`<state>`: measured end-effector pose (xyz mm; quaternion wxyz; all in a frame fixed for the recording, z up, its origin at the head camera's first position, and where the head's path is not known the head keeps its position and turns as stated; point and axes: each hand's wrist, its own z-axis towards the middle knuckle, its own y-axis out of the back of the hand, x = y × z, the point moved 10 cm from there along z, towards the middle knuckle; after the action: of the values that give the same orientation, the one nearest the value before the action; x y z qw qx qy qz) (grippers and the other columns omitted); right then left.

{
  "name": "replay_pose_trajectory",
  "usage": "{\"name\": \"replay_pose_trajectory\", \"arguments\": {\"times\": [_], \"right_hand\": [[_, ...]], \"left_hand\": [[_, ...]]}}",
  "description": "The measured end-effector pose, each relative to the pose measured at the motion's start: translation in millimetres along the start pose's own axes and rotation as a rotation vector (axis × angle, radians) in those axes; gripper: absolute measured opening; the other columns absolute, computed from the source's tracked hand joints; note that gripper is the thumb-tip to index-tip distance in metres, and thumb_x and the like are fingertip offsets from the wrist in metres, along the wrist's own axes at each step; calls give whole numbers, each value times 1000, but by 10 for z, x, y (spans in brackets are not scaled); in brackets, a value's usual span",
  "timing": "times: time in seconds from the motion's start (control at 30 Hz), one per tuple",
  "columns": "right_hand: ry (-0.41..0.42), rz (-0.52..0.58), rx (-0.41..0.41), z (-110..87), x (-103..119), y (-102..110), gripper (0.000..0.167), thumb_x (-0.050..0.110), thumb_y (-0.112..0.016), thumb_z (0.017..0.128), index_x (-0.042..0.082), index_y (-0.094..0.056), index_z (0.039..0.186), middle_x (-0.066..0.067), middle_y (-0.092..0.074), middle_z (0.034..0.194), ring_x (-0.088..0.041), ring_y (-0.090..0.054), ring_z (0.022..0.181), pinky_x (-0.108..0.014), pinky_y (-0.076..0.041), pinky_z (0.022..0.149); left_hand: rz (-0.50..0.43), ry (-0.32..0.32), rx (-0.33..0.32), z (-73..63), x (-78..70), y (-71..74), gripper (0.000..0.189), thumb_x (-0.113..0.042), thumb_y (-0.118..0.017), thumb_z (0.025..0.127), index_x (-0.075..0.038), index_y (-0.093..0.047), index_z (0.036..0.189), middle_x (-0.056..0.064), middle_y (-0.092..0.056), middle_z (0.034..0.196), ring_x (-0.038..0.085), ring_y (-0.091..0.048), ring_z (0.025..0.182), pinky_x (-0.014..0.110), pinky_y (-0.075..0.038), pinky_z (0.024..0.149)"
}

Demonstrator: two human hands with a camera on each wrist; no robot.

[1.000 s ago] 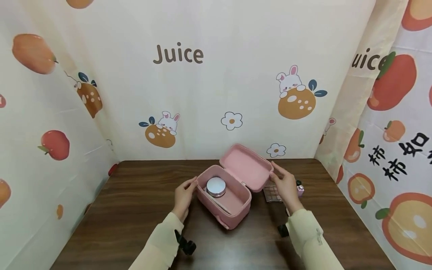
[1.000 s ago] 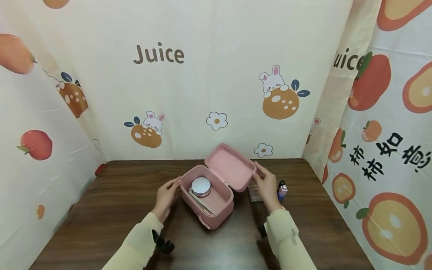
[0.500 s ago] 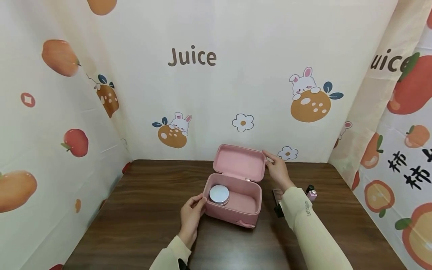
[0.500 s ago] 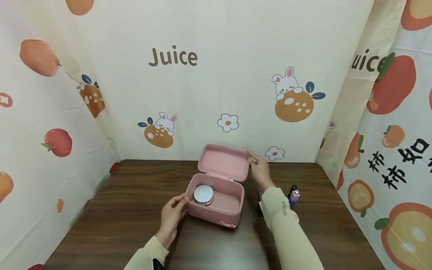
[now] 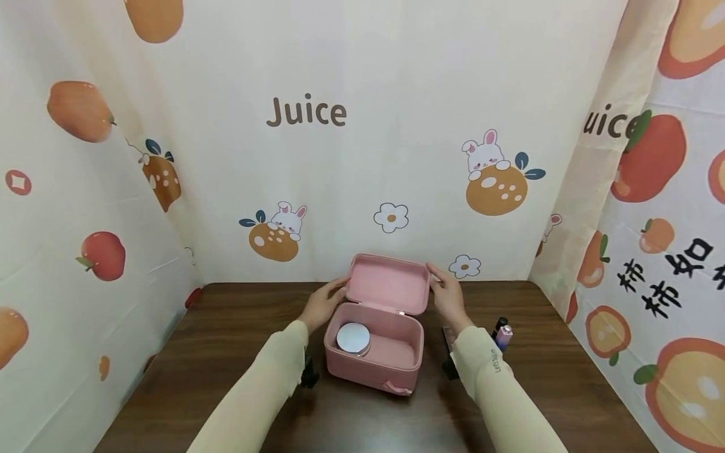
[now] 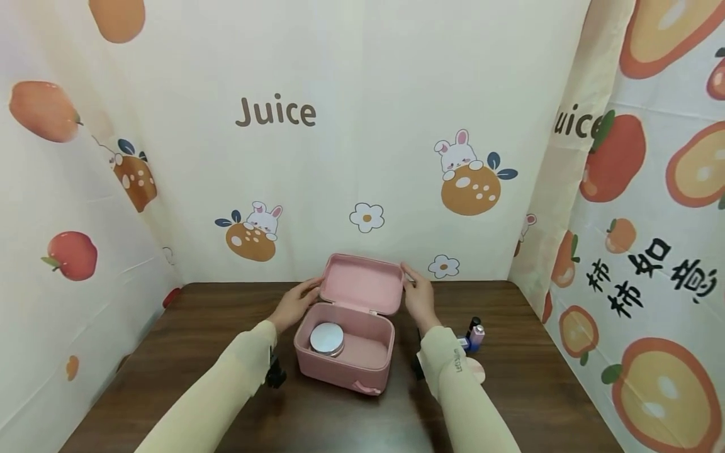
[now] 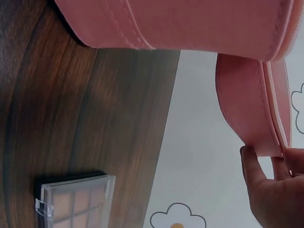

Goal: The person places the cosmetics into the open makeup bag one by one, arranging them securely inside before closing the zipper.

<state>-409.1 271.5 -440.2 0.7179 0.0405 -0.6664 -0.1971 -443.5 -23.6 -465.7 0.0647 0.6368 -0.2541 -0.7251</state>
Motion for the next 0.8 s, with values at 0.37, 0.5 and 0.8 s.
{"name": "replay_pose_trajectory", "arguments": {"times": [0.37,0.5,0.8], "right_hand": [[-32,3,-75,-195,-87,66,41,14,-50,103,12,-51,145,-18,-59,136,-32,-60,115,-36,-51,86],[-90,-22,-90,-633,-127,142,42,20,-52,103,7,-51,143,-19,-52,144,-36,-56,123,-46,-46,101],[-151,83,-77,-1559,-159,-207,45,20,-61,98,-3,-53,136,-24,-58,133,-34,-60,118,-22,-51,86]], "left_hand": [[16,-16,-67,78,61,-107,40,-29,-55,101,-29,-55,141,4,-52,146,27,-44,138,50,-37,111],[-15,-24,-78,58,66,-128,42,-25,-56,101,-28,-53,143,5,-52,146,27,-45,138,49,-38,110],[-51,16,-110,79,147,-95,51,-20,-58,100,-19,-45,148,11,-56,142,29,-49,134,47,-42,107]]}}
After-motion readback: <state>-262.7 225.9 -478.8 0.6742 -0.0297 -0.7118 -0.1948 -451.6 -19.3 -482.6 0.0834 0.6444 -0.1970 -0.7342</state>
